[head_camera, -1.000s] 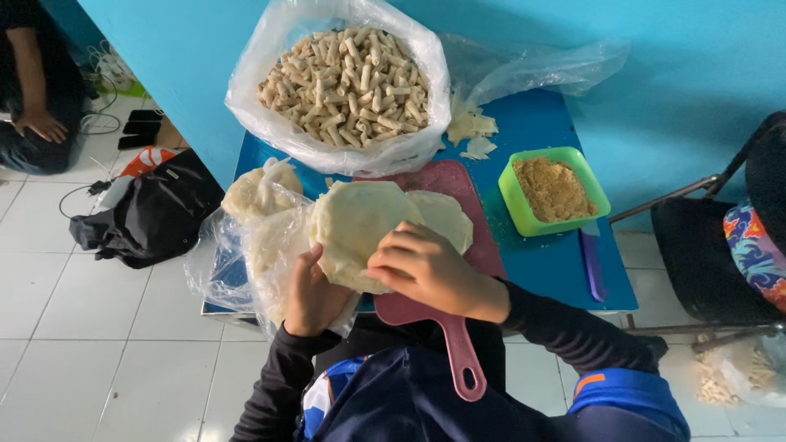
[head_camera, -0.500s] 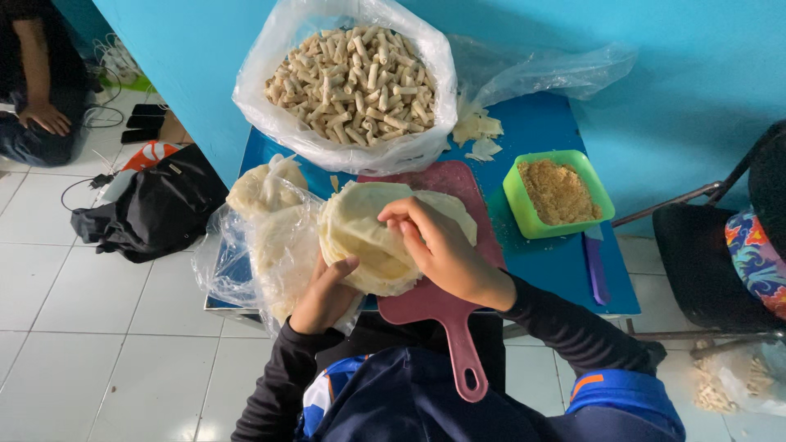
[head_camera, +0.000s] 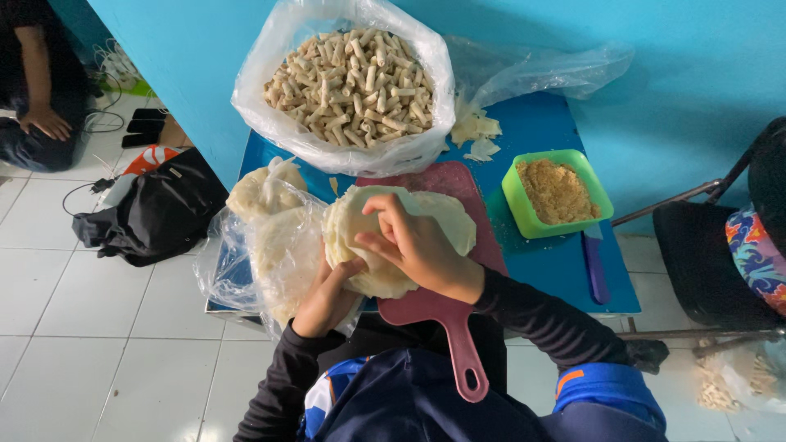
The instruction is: The person folds square dough wrappers around a bit of filling on a pink cutting board, pressing the edges closed by hand, and sets folded snacks aside. They then unwrap a plastic-covered stack of thin round dough sheets and peel individual wrappers apart by hand.
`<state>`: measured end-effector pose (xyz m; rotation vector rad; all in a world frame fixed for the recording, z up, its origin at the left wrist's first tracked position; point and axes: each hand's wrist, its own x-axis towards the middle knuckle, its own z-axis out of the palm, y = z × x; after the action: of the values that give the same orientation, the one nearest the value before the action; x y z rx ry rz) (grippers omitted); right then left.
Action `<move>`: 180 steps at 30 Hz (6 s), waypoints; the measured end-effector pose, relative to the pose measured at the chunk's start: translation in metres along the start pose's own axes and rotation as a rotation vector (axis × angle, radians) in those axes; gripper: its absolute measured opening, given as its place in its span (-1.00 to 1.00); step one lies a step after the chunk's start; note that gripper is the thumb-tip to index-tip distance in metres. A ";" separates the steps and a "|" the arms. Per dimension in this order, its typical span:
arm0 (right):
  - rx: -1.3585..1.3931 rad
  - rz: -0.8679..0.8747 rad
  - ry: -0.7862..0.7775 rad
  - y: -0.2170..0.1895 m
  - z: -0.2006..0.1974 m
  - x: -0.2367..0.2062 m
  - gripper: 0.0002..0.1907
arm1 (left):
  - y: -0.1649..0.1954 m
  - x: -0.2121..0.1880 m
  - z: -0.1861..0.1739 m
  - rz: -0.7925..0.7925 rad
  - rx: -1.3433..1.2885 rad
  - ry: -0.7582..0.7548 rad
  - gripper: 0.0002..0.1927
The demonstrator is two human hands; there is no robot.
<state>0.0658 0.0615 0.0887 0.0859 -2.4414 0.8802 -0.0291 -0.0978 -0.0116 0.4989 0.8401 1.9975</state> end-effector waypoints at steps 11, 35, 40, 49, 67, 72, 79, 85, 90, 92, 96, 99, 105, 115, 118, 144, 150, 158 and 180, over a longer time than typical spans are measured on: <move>0.123 -0.020 -0.150 -0.022 -0.019 -0.005 -0.82 | -0.004 0.000 -0.001 0.071 0.063 -0.031 -0.13; 0.191 -0.011 -0.081 -0.016 -0.014 -0.012 -0.91 | -0.020 -0.001 -0.034 0.798 1.492 -0.112 -0.25; 0.215 0.059 -0.081 -0.019 -0.013 -0.013 -0.90 | -0.031 0.005 -0.034 0.000 0.012 0.048 -0.22; 0.268 0.080 -0.106 -0.013 -0.018 -0.015 -0.91 | -0.010 0.002 0.000 0.043 0.095 0.031 -0.19; 0.047 -0.414 -0.092 -0.004 -0.022 -0.033 -0.92 | 0.003 -0.010 0.007 0.034 -0.148 -0.037 -0.19; 0.086 -0.184 0.159 -0.005 -0.023 -0.037 -0.82 | 0.003 -0.011 0.004 0.096 -0.054 -0.141 -0.09; -0.177 -0.225 0.250 -0.013 -0.027 -0.037 -0.66 | -0.003 -0.014 -0.009 -0.012 -0.131 -0.175 -0.02; -0.216 -0.321 0.111 -0.020 -0.034 -0.031 -0.75 | 0.003 -0.011 -0.012 0.077 0.022 -0.334 -0.09; -0.303 -0.501 0.015 -0.021 -0.038 -0.029 -0.73 | 0.007 -0.010 -0.009 0.013 0.161 -0.153 -0.15; -0.307 -0.547 -0.009 -0.019 -0.038 -0.029 -0.72 | 0.007 -0.008 -0.007 -0.046 0.156 -0.011 -0.24; -0.365 -0.660 -0.013 -0.009 -0.038 -0.028 -0.71 | 0.007 -0.001 0.002 -0.124 0.059 0.179 -0.35; -0.377 -0.693 -0.004 -0.004 -0.037 -0.028 -0.70 | 0.010 0.000 0.009 -0.123 0.044 0.194 -0.35; -0.336 -0.646 0.004 -0.006 -0.035 -0.028 -0.71 | 0.014 -0.002 0.008 -0.086 -0.125 0.033 -0.31; -0.164 -0.702 -0.095 -0.010 -0.030 -0.006 -0.74 | 0.017 -0.003 -0.002 -0.091 0.055 0.067 -0.27; -0.131 -0.672 -0.113 -0.009 -0.035 -0.007 -0.74 | 0.017 -0.003 0.006 -0.087 -0.037 0.135 -0.34; -0.726 -0.677 -0.068 0.008 -0.087 -0.061 -0.68 | 0.007 0.001 -0.008 -0.030 -0.221 0.281 -0.57; -0.696 -0.549 -0.074 0.008 -0.122 -0.083 -0.74 | 0.014 -0.002 0.000 -0.025 -0.247 0.236 -0.48; -0.331 -0.128 -0.028 0.002 -0.150 -0.083 -0.79 | 0.017 -0.003 -0.001 0.004 -0.262 0.209 -0.43; 0.754 0.730 0.027 0.092 -0.130 -0.059 -0.74 | 0.008 -0.006 -0.034 0.013 -0.351 0.146 -0.50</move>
<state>0.1551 0.2055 0.0891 -0.5712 -1.9695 2.0541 -0.0516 -0.1185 -0.0292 0.1588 0.5530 2.1535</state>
